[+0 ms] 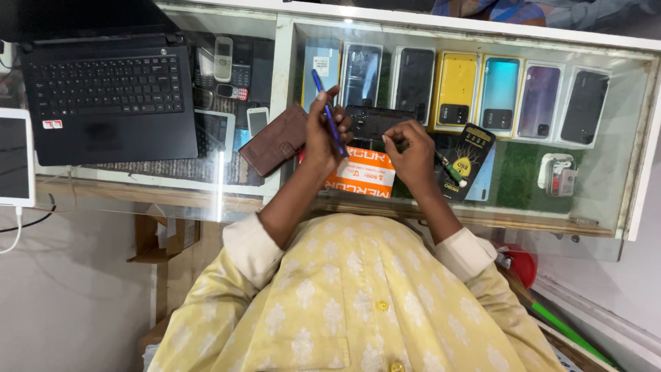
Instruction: The person uses a screwdriver to remove screws from the back of a smartphone, then flips the device to inspect the screen side. The person continues to unscrew and reposition the phone while working at a glass display counter.
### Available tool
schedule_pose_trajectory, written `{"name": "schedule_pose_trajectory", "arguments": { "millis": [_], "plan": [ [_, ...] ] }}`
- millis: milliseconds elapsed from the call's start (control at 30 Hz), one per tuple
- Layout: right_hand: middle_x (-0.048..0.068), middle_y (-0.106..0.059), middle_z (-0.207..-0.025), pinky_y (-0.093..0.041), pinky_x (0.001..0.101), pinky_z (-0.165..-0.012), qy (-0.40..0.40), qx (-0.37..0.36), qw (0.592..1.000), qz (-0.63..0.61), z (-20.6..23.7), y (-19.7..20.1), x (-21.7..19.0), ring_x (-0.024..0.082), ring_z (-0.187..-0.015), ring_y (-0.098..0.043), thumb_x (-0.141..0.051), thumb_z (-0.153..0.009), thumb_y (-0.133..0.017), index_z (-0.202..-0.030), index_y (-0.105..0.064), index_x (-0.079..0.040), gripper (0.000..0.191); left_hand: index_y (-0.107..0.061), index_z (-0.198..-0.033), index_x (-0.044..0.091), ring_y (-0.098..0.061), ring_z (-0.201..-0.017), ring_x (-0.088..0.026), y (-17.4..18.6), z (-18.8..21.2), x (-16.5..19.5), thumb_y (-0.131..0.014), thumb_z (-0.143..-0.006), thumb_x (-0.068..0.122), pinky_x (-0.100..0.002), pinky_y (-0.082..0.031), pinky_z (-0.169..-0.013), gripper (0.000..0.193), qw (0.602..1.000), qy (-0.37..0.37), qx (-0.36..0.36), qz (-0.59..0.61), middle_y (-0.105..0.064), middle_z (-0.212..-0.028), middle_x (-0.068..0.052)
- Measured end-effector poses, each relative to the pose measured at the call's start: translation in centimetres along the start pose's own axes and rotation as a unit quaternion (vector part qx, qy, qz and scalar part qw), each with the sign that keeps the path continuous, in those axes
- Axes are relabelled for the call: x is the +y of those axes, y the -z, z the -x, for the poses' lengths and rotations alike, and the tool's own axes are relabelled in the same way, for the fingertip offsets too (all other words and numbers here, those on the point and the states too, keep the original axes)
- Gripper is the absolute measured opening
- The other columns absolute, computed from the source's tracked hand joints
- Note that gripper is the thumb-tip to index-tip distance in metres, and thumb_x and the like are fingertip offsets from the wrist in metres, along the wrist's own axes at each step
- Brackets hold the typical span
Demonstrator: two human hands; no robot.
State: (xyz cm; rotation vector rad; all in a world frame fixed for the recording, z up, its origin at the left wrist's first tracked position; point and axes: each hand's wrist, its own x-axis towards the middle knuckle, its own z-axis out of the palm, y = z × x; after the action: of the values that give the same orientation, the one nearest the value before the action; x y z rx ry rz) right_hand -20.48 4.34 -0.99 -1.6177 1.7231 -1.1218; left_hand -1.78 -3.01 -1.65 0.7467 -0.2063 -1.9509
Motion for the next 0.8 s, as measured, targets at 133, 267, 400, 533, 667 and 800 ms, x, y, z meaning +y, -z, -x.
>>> {"name": "schedule_pose_trajectory", "arguments": {
  "millis": [133, 267, 400, 533, 667, 800],
  "plan": [
    [0.009, -0.068, -0.096, -0.053, 0.035, -0.082, 0.138, 0.038, 0.985, 0.1, -0.4, -0.7, 1.0, 0.022, -0.091, -0.065, 0.003, -0.085, -0.08, -0.095, -0.069, -0.001, 0.015, -0.054, -0.132, 0.013, -0.047, -0.058, -0.009, 1.4, 2.2, 1.1, -0.064, -0.098, 0.046, -0.024, -0.041, -0.05, 0.049, 1.0, -0.025, -0.017, 0.002, -0.048, -0.071, 0.003],
    [0.009, -0.071, -0.099, -0.054, 0.0308, -0.077, 0.112, 0.065, 0.99, 0.055, -0.4, -0.7, 2.1, 0.02, -0.09, -0.068, 0.004, -0.088, -0.078, -0.101, -0.072, -0.002, 0.015, -0.053, -0.133, 0.012, -0.047, -0.057, -0.008, 2.0, 4.0, 1.3, -0.064, -0.098, 0.045, -0.024, -0.04, -0.048, 0.05, 0.999, -0.05, 0.004, -0.014, -0.046, -0.07, 0.003],
    [0.007, -0.073, -0.093, -0.052, 0.0253, -0.071, -0.014, 0.083, 0.994, -0.068, 0.1, 0.3, 2.7, 0.011, -0.079, -0.066, 0.002, -0.095, -0.076, -0.103, -0.073, 0.0, 0.008, -0.053, -0.132, 0.012, -0.047, -0.056, -0.009, 1.9, 4.5, 0.7, -0.067, -0.096, 0.044, -0.024, -0.041, -0.049, 0.05, 0.997, -0.071, 0.017, -0.033, -0.046, -0.071, 0.002],
    [0.005, -0.073, -0.092, -0.051, 0.024, -0.073, -0.074, 0.073, 0.983, -0.153, 1.2, 1.4, 0.6, 0.008, -0.08, -0.063, -0.002, -0.099, -0.075, -0.105, -0.073, 0.002, 0.008, -0.054, -0.125, 0.009, -0.049, -0.058, -0.01, 0.7, 4.2, -0.1, -0.074, -0.092, 0.038, -0.025, -0.042, -0.051, 0.048, 0.993, -0.096, 0.018, -0.063, -0.049, -0.075, 0.001],
    [0.006, -0.077, -0.096, -0.058, 0.0239, -0.079, -0.095, -0.031, 0.959, -0.264, 4.0, 2.6, -4.1, 0.009, -0.088, -0.072, -0.007, -0.099, -0.069, -0.106, -0.071, 0.003, 0.012, -0.055, -0.121, 0.004, -0.055, -0.079, -0.009, -1.5, 4.2, -0.8, -0.081, -0.093, 0.031, -0.025, -0.048, -0.07, 0.048, 0.984, -0.139, 0.012, -0.11, -0.056, -0.092, 0.001],
    [0.009, -0.076, -0.097, -0.06, 0.0263, -0.077, -0.087, -0.086, 0.949, -0.292, 5.5, 3.3, -7.8, 0.01, -0.084, -0.07, -0.006, -0.1, -0.069, -0.105, -0.073, 0.005, 0.013, -0.058, -0.124, 0.008, -0.058, -0.086, -0.008, -3.6, 5.1, -1.1, -0.082, -0.085, 0.033, -0.024, -0.049, -0.074, 0.052, 0.964, -0.177, 0.008, -0.198, -0.062, -0.099, 0.0]
  ]
}}
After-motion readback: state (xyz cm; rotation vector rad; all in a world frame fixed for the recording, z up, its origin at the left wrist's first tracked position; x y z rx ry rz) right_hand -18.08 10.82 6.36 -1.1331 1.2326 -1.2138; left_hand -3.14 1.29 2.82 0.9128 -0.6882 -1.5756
